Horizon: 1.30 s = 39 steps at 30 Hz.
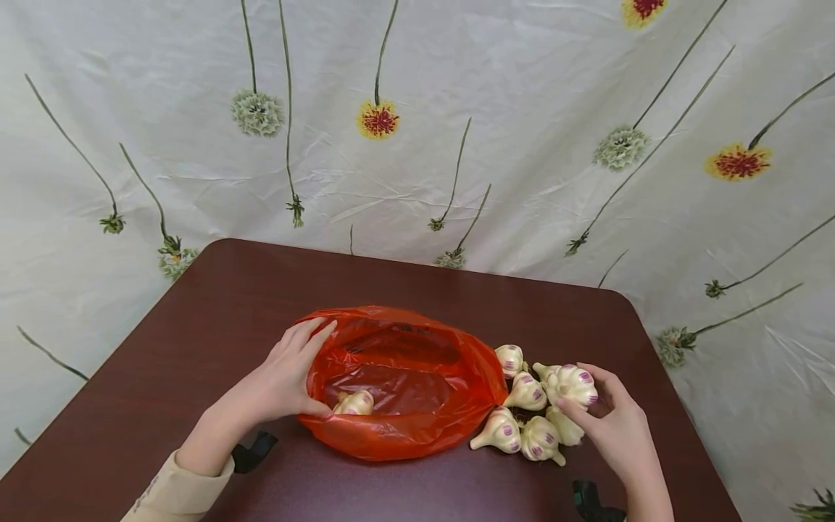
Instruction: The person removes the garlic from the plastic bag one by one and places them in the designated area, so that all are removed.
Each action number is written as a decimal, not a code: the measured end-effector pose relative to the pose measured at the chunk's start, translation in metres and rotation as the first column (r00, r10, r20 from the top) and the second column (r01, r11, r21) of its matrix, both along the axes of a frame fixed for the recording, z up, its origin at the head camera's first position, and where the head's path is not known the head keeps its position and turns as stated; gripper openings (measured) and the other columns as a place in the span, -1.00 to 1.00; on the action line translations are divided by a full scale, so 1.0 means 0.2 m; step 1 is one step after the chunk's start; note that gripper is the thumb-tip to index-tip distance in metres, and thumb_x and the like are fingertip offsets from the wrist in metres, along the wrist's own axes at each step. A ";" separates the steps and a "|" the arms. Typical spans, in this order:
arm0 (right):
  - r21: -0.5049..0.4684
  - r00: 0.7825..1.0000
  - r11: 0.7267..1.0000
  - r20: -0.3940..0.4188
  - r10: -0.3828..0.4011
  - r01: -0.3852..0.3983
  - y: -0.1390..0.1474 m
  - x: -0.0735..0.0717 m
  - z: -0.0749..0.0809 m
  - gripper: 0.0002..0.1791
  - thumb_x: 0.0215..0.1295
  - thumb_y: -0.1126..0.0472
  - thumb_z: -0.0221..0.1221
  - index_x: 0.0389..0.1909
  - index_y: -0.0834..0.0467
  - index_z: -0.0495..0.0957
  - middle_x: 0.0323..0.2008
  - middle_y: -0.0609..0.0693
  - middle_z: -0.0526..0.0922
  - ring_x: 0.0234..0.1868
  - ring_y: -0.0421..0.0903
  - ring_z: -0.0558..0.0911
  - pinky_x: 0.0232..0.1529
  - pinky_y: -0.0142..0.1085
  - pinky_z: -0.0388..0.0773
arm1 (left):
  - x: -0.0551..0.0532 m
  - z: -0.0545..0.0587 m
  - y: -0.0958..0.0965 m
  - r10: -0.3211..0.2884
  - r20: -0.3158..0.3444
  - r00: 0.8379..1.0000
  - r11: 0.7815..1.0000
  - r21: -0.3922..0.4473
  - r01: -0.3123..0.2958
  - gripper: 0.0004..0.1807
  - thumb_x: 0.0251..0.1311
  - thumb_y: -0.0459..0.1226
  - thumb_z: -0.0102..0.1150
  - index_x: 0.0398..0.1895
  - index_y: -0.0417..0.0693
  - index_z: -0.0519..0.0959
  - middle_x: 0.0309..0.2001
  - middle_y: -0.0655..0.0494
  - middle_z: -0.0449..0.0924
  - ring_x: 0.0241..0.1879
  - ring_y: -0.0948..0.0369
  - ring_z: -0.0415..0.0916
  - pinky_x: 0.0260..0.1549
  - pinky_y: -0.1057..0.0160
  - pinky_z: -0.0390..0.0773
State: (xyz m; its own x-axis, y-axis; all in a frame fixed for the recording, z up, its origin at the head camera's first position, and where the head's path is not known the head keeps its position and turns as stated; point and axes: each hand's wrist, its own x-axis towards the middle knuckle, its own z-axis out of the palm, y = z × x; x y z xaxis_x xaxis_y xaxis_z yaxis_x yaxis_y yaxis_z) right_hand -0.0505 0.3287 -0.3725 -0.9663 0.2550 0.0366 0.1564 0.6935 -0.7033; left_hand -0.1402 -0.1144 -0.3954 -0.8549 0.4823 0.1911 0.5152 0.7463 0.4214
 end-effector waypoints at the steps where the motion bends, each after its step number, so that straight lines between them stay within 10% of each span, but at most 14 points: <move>1: 0.005 1.000 1.000 0.016 0.001 -0.001 0.00 0.00 0.00 -0.23 0.19 -0.02 0.37 0.34 0.17 0.30 0.23 0.04 0.46 -0.17 -0.80 0.31 -0.28 -0.62 0.49 | 0.00 0.00 0.00 0.000 -0.002 1.000 1.000 0.001 0.000 0.30 -0.43 -0.07 0.70 0.46 -0.31 0.16 0.41 -0.31 0.14 0.38 -0.22 0.07 0.27 -0.33 0.24; 23: -0.006 0.934 1.000 0.356 0.017 -0.016 0.14 0.19 -0.28 -0.17 0.15 0.01 0.40 0.31 0.34 0.29 0.17 0.30 0.54 -0.19 -0.62 0.43 -0.21 -0.48 0.55 | -0.01 -0.01 0.00 -0.012 -0.012 1.000 1.000 0.003 0.012 0.31 -0.43 -0.07 0.70 0.47 -0.28 0.16 0.42 -0.29 0.13 0.39 -0.22 0.06 0.25 -0.34 0.25; 31: -0.015 0.934 0.999 0.354 0.041 -0.039 0.10 0.20 -0.37 -0.22 0.13 0.07 0.41 0.30 0.33 0.35 0.32 0.36 0.40 0.24 0.02 0.51 -0.13 -0.49 0.54 | -0.01 -0.01 0.00 -0.011 -0.018 1.000 1.000 0.001 0.011 0.30 -0.43 -0.07 0.70 0.46 -0.29 0.16 0.41 -0.29 0.14 0.38 -0.22 0.07 0.24 -0.35 0.26; 39: -0.064 0.933 0.997 0.361 -0.004 0.030 0.08 0.22 -0.30 -0.16 0.13 -0.05 0.40 0.33 0.28 0.31 0.32 0.29 0.42 0.36 0.30 0.37 0.02 -0.21 0.63 | -0.01 0.00 0.00 -0.015 0.001 1.000 1.000 -0.003 0.015 0.33 -0.43 -0.05 0.70 0.48 -0.27 0.13 0.43 -0.29 0.10 0.39 -0.21 0.03 0.25 -0.35 0.25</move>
